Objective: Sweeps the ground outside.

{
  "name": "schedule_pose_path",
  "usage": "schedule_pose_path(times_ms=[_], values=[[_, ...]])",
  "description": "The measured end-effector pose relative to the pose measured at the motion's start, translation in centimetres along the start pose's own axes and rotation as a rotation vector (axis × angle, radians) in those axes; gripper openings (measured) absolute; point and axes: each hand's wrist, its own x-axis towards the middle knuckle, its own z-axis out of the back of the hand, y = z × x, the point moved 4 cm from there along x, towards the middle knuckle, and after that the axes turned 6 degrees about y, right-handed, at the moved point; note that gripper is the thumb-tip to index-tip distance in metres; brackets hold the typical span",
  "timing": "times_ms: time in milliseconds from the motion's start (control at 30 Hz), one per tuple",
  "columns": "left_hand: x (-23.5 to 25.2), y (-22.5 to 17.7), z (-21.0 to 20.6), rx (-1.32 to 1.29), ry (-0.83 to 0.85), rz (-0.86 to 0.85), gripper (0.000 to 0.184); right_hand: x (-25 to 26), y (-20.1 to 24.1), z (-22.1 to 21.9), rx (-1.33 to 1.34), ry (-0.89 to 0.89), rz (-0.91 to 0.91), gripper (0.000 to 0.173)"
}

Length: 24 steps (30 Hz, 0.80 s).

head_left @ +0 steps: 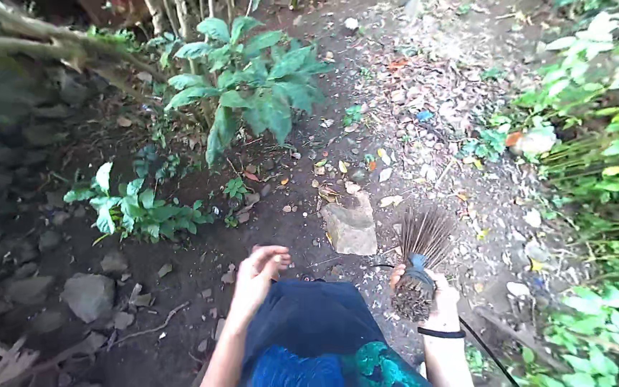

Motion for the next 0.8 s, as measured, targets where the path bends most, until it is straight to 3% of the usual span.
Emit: schedule_pose_path(times_ms=[100, 167, 300, 433, 500, 667, 733, 800], values=[[4.0, 2.7, -7.5, -0.023, 0.366, 0.410, 0.044, 2.4, -0.8, 0.8, -0.128, -0.137, 0.071, 0.044], [6.5, 5.6, -11.9, -0.050, 0.516, 0.639, 0.064, 5.2, -2.1, 0.3, -0.176, -0.205, 0.078, 0.036], [14.7, 11.7, -14.3, -0.054, 0.538, 0.791, 0.084, 13.7, -6.0, -2.3, -0.426, -0.273, 0.002, 0.020], [24.0, 16.7, -8.2, -0.023, 0.313, 0.709, 0.100, 26.2, -13.1, -5.1, -0.630, -0.143, -0.333, 0.032], [27.0, 19.5, -2.8, -0.079, 0.086, 0.724, 0.093, 32.0, -18.3, -7.8, -0.655, -0.007, -0.517, 0.035], [36.1, 23.1, 10.8, -0.009, -0.400, 0.727, 0.067, 45.9, -34.0, -16.1, -0.597, 0.323, -0.860, 0.040], [41.5, 26.0, 15.0, 0.031, -0.458, 0.748, 0.052, 52.0, -38.4, -18.3, -0.542, 0.398, -0.887, 0.038], [48.1, 28.9, 15.6, 0.013, -0.408, 0.797, 0.028, 58.3, -37.7, -18.7, -0.507, 0.443, -0.829, 0.033]])
